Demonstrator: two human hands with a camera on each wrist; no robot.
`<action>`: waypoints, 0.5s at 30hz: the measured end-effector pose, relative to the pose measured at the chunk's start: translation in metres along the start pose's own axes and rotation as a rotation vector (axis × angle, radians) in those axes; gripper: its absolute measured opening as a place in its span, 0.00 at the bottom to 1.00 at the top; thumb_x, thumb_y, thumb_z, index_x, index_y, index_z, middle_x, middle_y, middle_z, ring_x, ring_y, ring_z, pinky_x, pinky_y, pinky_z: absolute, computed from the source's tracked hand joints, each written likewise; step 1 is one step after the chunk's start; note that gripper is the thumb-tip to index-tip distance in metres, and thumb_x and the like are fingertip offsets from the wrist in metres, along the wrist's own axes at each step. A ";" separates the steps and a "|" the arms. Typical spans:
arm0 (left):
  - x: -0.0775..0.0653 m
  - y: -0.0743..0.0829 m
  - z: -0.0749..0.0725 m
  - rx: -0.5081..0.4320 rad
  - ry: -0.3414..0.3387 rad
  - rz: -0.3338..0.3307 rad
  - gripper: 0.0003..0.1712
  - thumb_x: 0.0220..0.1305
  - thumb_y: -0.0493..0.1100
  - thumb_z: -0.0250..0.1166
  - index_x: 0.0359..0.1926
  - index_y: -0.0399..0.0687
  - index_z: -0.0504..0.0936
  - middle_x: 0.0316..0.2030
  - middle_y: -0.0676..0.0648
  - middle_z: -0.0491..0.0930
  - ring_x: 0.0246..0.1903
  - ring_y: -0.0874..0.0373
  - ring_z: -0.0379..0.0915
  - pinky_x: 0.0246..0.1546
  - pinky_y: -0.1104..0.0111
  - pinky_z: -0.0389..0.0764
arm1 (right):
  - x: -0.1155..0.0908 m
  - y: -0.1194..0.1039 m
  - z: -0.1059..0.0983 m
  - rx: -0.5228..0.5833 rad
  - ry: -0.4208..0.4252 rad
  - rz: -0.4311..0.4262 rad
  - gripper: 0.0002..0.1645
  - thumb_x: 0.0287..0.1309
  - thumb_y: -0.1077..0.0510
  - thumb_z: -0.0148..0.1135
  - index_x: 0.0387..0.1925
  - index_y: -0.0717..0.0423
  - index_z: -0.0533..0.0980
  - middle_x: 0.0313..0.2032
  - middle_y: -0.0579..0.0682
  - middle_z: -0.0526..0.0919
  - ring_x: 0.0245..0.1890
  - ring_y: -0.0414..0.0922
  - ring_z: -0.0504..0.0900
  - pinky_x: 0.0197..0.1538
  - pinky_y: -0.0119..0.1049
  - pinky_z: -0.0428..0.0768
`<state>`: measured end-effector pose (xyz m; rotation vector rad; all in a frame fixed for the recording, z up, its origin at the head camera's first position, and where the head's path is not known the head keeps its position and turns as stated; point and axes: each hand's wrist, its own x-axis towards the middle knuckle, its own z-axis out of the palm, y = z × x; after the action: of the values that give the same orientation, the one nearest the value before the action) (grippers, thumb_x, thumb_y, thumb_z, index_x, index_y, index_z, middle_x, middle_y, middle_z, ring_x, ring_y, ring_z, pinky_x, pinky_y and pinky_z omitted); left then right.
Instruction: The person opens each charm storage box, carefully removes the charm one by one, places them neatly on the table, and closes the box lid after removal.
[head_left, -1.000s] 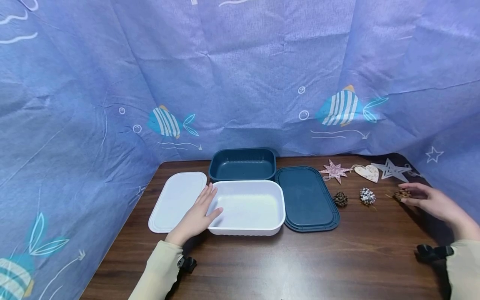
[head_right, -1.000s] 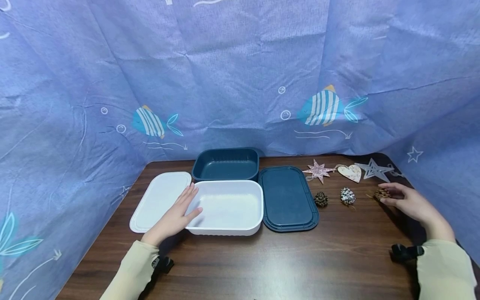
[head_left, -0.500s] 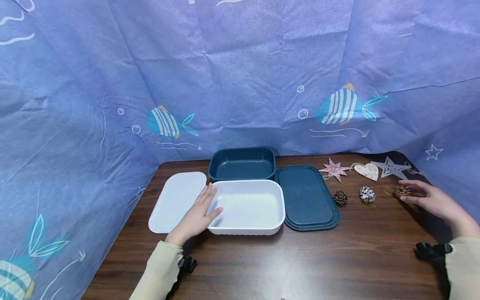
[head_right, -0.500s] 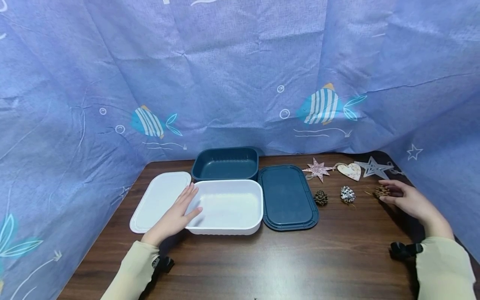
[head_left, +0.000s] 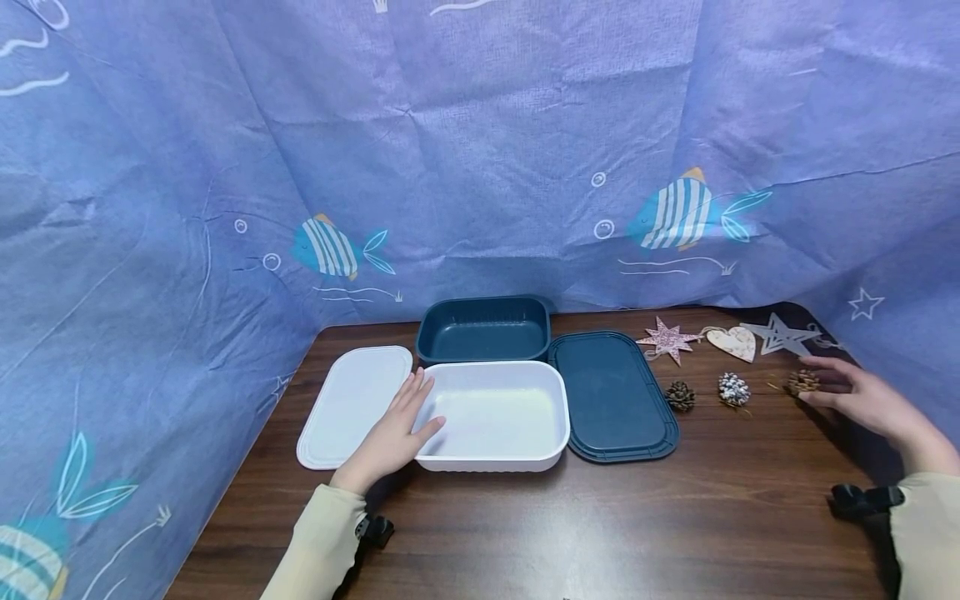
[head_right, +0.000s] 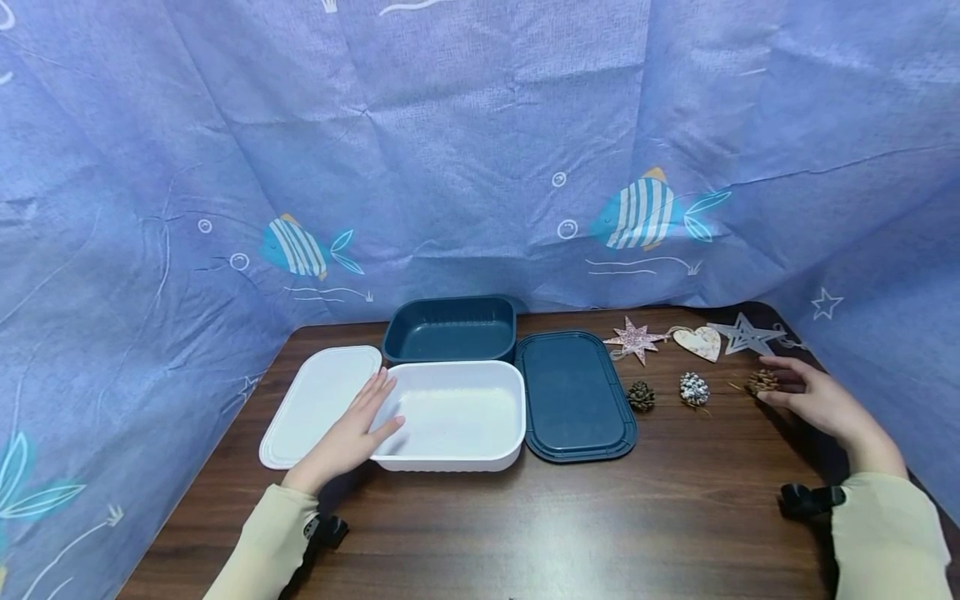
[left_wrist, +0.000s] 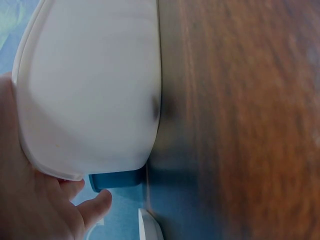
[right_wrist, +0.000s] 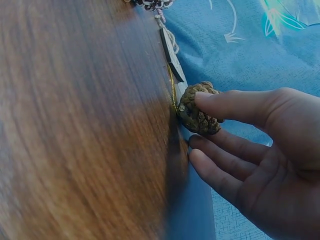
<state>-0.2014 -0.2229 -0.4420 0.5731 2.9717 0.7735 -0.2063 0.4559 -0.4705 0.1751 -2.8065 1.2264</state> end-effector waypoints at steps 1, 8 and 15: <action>-0.001 0.000 0.000 0.000 0.001 0.000 0.43 0.73 0.58 0.59 0.79 0.42 0.55 0.79 0.41 0.45 0.78 0.44 0.35 0.74 0.46 0.49 | 0.000 0.000 0.000 0.007 0.001 0.002 0.26 0.63 0.63 0.67 0.60 0.46 0.71 0.49 0.74 0.78 0.34 0.22 0.74 0.31 0.29 0.78; -0.002 0.000 0.000 -0.007 -0.002 0.005 0.44 0.74 0.60 0.57 0.79 0.42 0.54 0.80 0.42 0.43 0.79 0.45 0.34 0.74 0.47 0.49 | 0.001 -0.005 -0.003 0.021 0.022 0.028 0.26 0.65 0.59 0.67 0.61 0.44 0.69 0.45 0.59 0.84 0.30 0.29 0.78 0.30 0.29 0.77; -0.001 -0.001 -0.002 -0.028 -0.015 0.012 0.45 0.73 0.62 0.56 0.79 0.43 0.54 0.80 0.42 0.41 0.79 0.45 0.33 0.74 0.48 0.48 | 0.002 -0.017 -0.005 -0.036 0.122 0.026 0.35 0.67 0.55 0.66 0.69 0.65 0.65 0.50 0.49 0.81 0.38 0.13 0.64 0.34 0.17 0.69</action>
<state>-0.2013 -0.2251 -0.4406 0.5938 2.9412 0.8062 -0.2056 0.4477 -0.4547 0.0590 -2.7325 1.1495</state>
